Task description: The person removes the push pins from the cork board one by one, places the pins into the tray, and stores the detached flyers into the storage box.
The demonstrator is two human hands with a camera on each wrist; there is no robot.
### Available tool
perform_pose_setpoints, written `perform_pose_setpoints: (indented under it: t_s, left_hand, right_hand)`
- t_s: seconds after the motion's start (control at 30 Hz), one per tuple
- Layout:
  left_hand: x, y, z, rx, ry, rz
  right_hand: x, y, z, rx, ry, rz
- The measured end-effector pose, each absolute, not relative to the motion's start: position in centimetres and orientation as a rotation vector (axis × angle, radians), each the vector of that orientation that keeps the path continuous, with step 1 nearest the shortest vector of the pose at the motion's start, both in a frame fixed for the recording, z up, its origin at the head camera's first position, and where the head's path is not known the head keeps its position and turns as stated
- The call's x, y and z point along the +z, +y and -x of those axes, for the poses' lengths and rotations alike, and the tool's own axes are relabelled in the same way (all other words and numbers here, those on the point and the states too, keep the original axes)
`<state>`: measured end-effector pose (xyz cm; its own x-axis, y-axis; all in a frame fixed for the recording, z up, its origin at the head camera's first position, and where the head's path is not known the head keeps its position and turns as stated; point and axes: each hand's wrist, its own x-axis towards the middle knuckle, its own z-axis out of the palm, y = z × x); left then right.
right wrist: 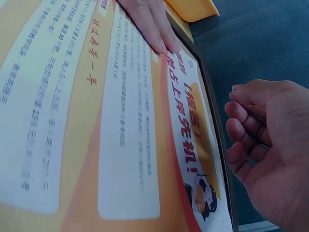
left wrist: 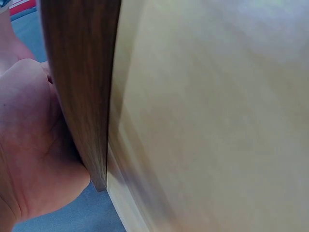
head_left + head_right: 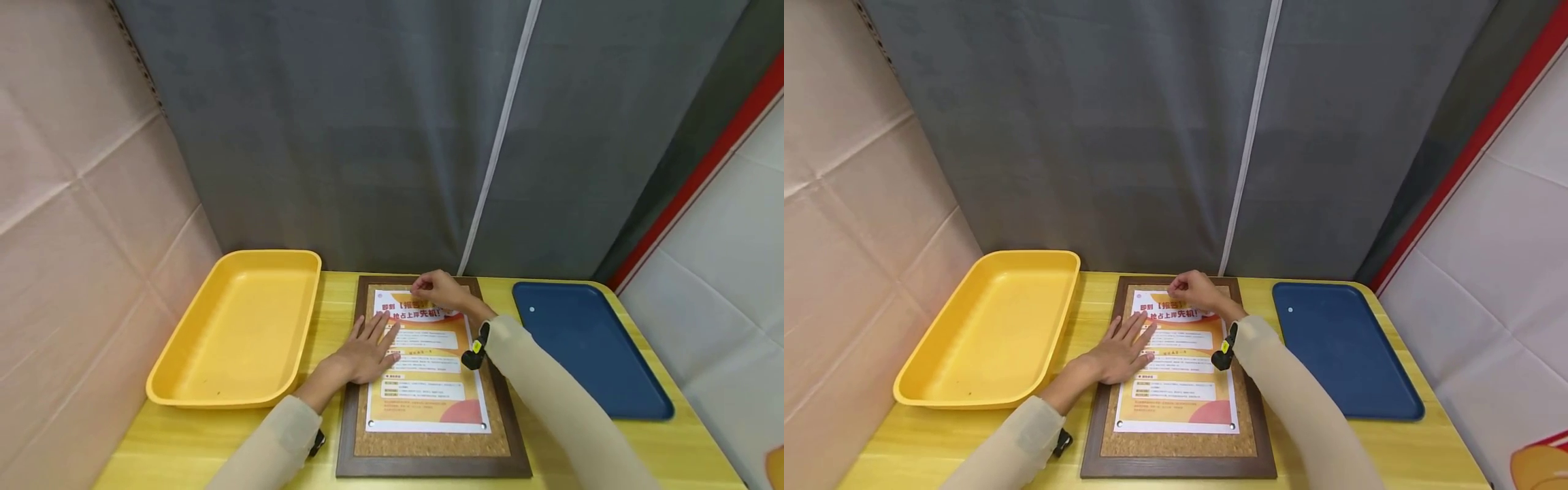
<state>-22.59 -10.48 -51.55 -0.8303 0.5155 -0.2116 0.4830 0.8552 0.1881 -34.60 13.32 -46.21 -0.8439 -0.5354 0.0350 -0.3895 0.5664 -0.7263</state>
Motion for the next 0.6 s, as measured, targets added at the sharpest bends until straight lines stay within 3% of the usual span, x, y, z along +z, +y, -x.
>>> perform_pose_setpoints:
  t_s: [0.6]
  left_hand:
    - [-51.8, -10.7, 22.8, 0.173, 2.785, -0.751]
  right_hand:
    - [-47.3, 8.8, 35.1, -1.137, 2.608, 0.836]
